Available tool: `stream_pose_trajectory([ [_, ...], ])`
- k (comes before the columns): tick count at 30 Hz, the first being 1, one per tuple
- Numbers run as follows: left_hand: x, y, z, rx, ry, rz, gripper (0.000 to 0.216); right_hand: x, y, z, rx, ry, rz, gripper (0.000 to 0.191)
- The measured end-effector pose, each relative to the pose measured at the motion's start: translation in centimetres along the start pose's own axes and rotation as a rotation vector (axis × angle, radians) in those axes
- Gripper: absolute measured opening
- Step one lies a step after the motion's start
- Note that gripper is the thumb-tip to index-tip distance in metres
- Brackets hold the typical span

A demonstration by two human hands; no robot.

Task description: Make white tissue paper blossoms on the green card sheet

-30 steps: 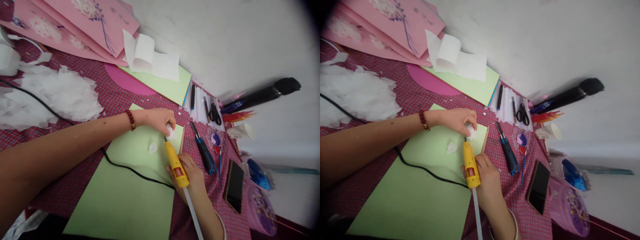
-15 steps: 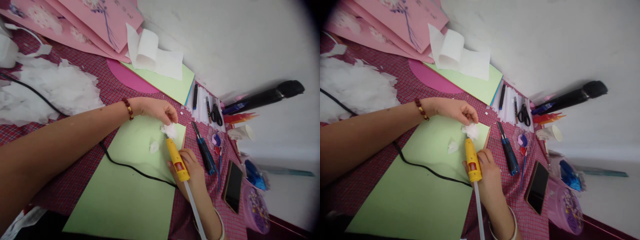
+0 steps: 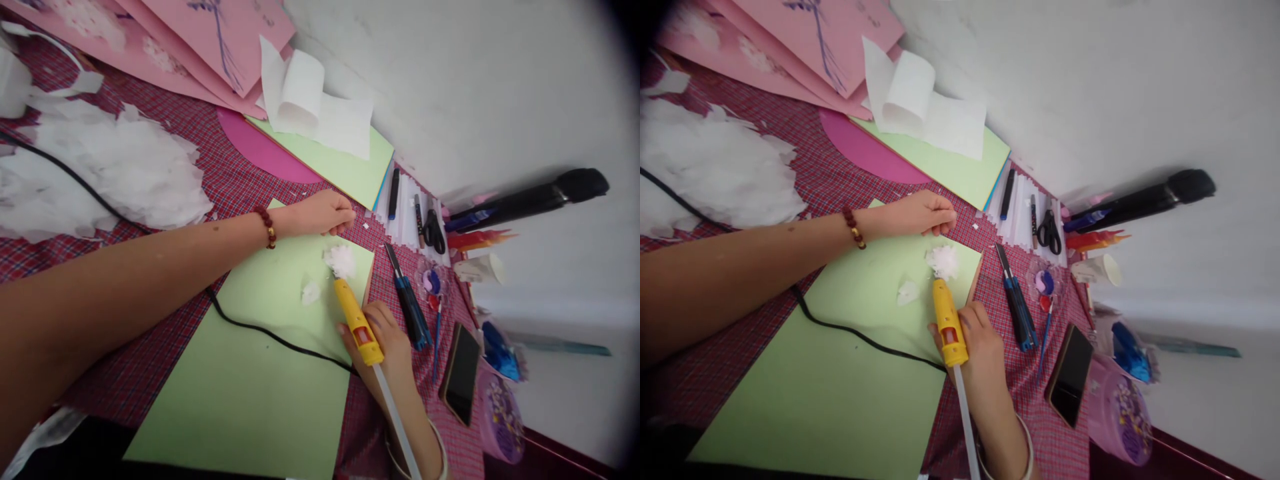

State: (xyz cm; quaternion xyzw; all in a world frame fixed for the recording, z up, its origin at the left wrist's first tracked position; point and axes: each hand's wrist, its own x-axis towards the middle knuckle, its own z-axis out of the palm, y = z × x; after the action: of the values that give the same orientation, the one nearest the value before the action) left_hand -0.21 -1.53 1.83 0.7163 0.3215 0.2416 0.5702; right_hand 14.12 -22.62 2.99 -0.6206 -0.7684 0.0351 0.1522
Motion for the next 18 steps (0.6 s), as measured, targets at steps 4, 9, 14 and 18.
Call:
stream_pose_trajectory([
  [4, 0.1, -0.3, 0.1, 0.089, 0.018, 0.070, 0.028, 0.2, 0.0, 0.0, -0.041, 0.024, -0.017, 0.025],
  [9, 0.0, -0.6, -0.1, 0.114, -0.001, 0.110, 0.030, 0.3, 0.2, 0.0, -0.052, 0.049, -0.032, 0.026],
  [14, -0.5, -0.5, -0.5, 0.181, -0.202, 0.192, 0.020, -0.1, 0.4, 0.1, -0.058, 0.024, 0.012, 0.029],
  [18, -0.3, -0.6, -0.1, 0.308, -0.275, 0.213, 0.008, -0.8, 0.3, 0.0, -0.022, 0.011, 0.071, 0.031],
])
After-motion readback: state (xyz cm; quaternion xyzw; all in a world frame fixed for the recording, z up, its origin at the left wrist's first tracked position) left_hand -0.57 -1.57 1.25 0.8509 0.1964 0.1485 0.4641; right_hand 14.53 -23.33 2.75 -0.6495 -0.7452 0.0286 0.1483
